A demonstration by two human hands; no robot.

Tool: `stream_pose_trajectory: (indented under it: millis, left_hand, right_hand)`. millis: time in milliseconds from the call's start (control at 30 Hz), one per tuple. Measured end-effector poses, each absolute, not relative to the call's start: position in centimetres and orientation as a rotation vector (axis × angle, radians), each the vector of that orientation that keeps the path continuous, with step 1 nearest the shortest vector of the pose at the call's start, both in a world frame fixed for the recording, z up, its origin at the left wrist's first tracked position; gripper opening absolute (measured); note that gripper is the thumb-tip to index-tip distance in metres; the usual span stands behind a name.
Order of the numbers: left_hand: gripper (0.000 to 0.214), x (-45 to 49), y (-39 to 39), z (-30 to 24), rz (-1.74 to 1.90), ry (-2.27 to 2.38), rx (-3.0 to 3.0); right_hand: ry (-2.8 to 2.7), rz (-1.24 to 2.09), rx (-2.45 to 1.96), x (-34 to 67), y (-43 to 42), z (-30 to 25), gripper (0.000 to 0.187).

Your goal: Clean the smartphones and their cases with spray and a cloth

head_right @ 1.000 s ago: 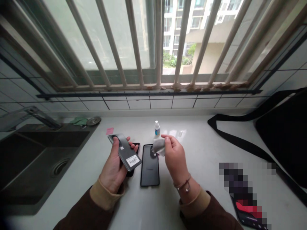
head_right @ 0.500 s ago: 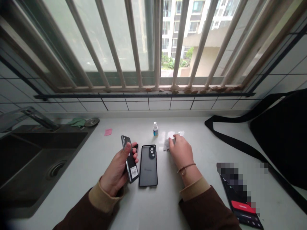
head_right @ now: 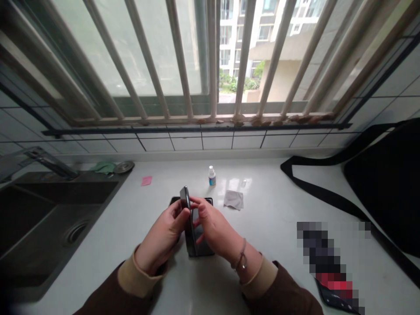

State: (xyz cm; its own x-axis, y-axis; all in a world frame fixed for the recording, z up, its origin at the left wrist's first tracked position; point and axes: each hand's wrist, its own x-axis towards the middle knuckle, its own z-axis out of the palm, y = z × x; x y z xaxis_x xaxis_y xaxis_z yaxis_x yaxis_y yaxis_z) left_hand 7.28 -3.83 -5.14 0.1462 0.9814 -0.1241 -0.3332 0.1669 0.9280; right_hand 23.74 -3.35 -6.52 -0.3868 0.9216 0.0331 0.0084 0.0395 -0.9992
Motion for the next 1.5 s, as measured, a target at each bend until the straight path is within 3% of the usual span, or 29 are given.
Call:
stream_pose_trajectory:
  millis: [100,300,467,667,900,1100,1500]
  left_hand:
    - [0.05,7.5,-3.9,-5.1,1.113,0.874,0.885]
    - [0.063,7.7,-4.4,-5.5,1.084,1.066,0.781]
    - [0.062,8.2,-4.3,-6.1,1.108,1.065,0.847]
    - [0.041,7.9,-4.3,-5.8,1.141,1.114,1.114]
    - [0.014,7.5,-5.3,-5.0,1.101,1.499,1.572]
    - [0.026,7.7,-6.3,-6.4,0.9,1.864,1.879]
    - [0.022,7.9,-6.5,-6.8,0.821,1.833,1.822]
  right_hand:
    - [-1.429,1.432,-1.067,23.5,-3.3,-6.9,0.07]
    - [-1.29,1.376,-1.242,23.4,-2.6,-8.5,0.056]
    - [-1.365,1.41,-1.291,23.0,-2.4,-9.7,0.051]
    - [-1.384,1.343,-1.338,23.5,-2.2,-8.8,0.06]
    - [-1.083,1.376,-1.399,25.2,-1.3,-7.9,0.061]
    - [-0.82,1.431,-1.326,25.8,-0.6,-7.7,0.06]
    - [-0.575,1.302,-1.246,26.5,0.2,-8.6,0.058]
